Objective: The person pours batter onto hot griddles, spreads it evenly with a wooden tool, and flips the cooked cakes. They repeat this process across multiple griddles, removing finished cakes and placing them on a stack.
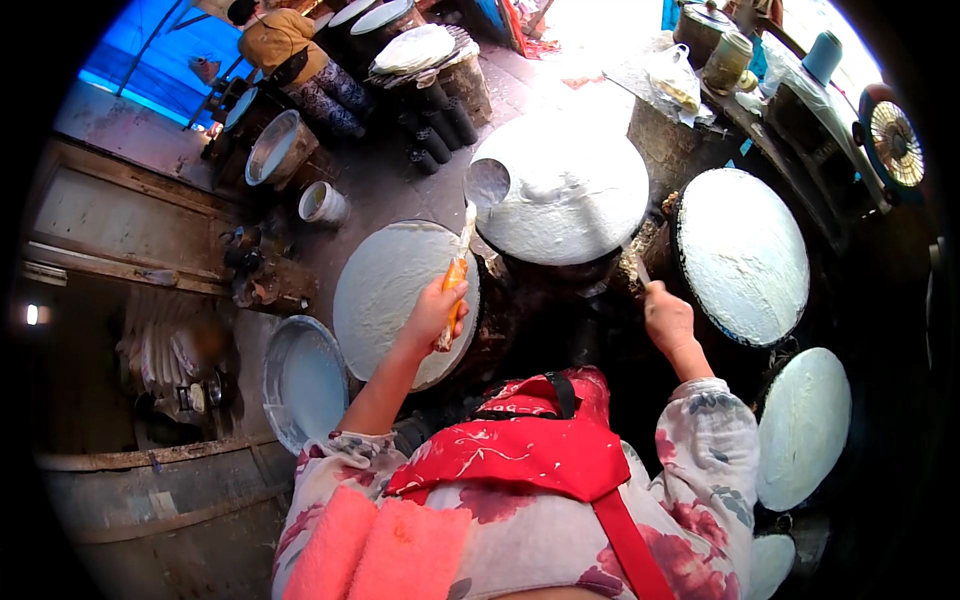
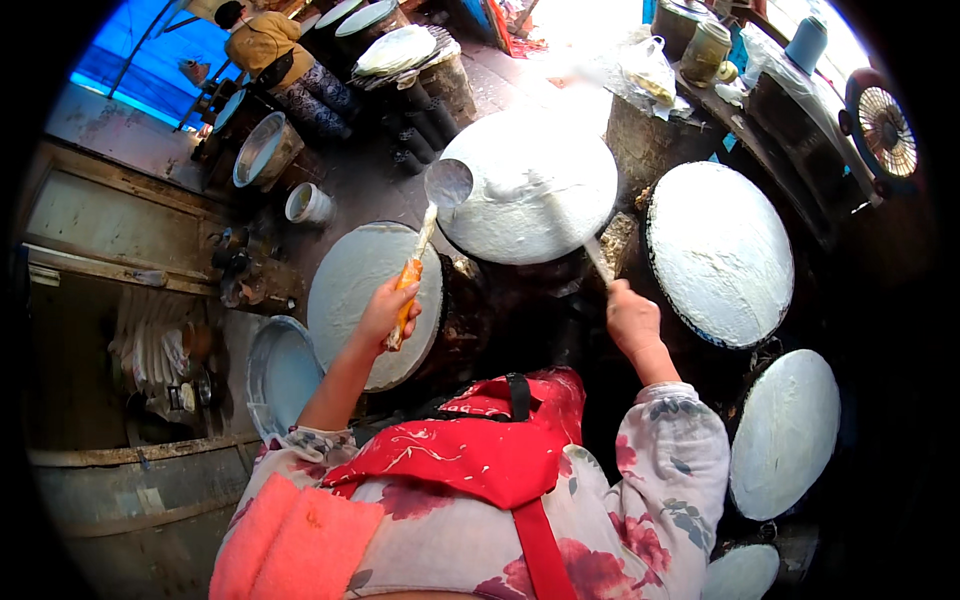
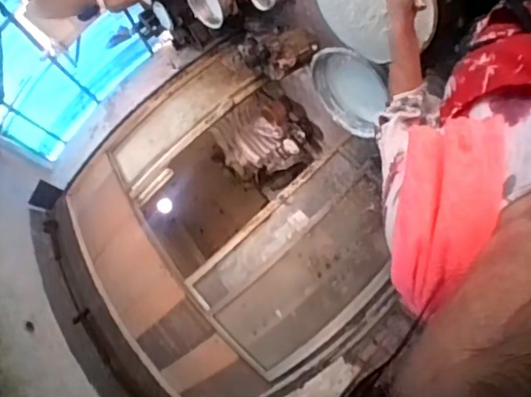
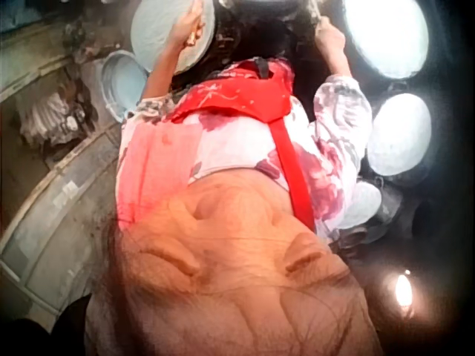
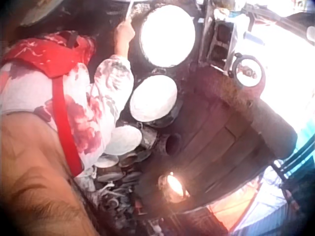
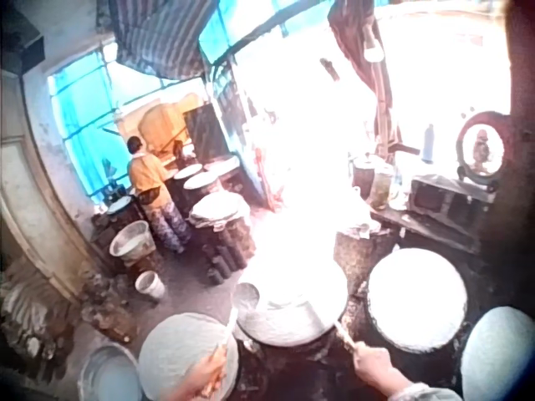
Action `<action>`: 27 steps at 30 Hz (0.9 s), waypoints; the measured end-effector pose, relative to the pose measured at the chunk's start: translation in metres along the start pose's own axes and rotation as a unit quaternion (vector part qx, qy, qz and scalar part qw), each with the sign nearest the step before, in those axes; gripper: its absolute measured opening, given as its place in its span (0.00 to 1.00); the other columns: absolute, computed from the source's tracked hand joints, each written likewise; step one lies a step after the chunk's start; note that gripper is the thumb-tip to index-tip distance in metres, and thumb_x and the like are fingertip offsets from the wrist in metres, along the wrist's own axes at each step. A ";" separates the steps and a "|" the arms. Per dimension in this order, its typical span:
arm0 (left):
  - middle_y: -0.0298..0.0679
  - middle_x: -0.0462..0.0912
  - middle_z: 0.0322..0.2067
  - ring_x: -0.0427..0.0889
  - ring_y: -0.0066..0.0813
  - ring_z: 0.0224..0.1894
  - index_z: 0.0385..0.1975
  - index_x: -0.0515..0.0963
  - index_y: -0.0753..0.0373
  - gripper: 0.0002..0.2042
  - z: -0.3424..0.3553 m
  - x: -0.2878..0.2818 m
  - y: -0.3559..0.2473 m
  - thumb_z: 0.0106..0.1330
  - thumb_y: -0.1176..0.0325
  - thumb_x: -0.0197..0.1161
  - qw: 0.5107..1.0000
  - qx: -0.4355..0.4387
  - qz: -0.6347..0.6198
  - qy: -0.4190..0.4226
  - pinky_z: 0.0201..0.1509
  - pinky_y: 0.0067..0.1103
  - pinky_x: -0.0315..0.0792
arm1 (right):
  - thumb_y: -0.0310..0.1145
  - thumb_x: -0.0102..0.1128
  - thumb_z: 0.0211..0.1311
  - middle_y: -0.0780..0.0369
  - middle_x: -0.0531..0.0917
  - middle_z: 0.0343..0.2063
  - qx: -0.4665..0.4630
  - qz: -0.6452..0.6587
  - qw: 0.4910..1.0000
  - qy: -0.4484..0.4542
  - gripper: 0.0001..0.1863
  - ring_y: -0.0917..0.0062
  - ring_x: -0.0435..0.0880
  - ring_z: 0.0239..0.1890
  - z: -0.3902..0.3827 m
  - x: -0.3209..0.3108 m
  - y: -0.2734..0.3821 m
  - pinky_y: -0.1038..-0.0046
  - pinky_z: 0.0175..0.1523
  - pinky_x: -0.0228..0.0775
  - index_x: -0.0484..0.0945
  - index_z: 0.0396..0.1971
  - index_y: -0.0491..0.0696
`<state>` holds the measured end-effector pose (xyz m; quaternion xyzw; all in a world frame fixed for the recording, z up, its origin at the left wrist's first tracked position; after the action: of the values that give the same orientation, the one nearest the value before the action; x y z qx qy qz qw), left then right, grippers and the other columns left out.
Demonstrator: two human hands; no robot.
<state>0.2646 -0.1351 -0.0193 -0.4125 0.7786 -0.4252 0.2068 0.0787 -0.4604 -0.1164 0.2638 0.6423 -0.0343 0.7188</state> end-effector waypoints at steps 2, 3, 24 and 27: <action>0.34 0.70 0.19 0.67 0.20 0.11 0.42 0.64 0.61 0.12 0.008 -0.002 0.000 0.67 0.62 0.53 0.999 0.009 0.034 -0.007 0.13 0.17 0.63 | 0.35 0.42 0.66 0.53 0.80 0.19 0.134 0.009 0.990 -0.045 0.09 0.56 0.81 0.23 -0.008 0.010 -0.022 0.57 0.28 0.72 0.68 0.31 0.46; 0.33 0.70 0.19 0.67 0.20 0.11 0.44 0.64 0.61 0.13 0.011 -0.001 0.000 0.67 0.61 0.53 0.999 0.012 0.041 -0.004 0.13 0.17 0.63 | 0.35 0.43 0.66 0.53 0.80 0.19 0.121 0.010 0.992 -0.030 0.09 0.56 0.82 0.23 -0.018 0.021 -0.012 0.57 0.28 0.73 0.68 0.31 0.46; 0.32 0.69 0.20 0.67 0.18 0.12 0.41 0.63 0.56 0.10 0.001 0.018 0.001 0.68 0.61 0.53 0.999 -0.031 -0.034 0.027 0.13 0.16 0.63 | 0.39 0.43 0.66 0.49 0.81 0.24 0.103 0.201 0.974 0.003 0.13 0.53 0.81 0.30 -0.019 0.067 0.106 0.54 0.36 0.72 0.71 0.35 0.45; 0.33 0.69 0.20 0.69 0.20 0.13 0.45 0.64 0.58 0.11 0.001 0.022 0.009 0.68 0.62 0.51 0.995 -0.053 -0.083 0.025 0.13 0.18 0.65 | 0.39 0.45 0.65 0.50 0.81 0.23 0.061 0.206 0.975 0.056 0.12 0.52 0.81 0.29 -0.020 0.086 0.146 0.53 0.35 0.71 0.70 0.35 0.45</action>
<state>0.2487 -0.1515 -0.0266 -0.4753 0.7682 -0.4089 0.1293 0.1323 -0.3022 -0.1490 0.4352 0.6101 0.0906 0.6558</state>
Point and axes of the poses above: each hand's wrist, its own z-axis towards the middle knuckle, its own x-axis out of the palm, y = z × x, the point moved 3 cm from there along z, towards the middle knuckle
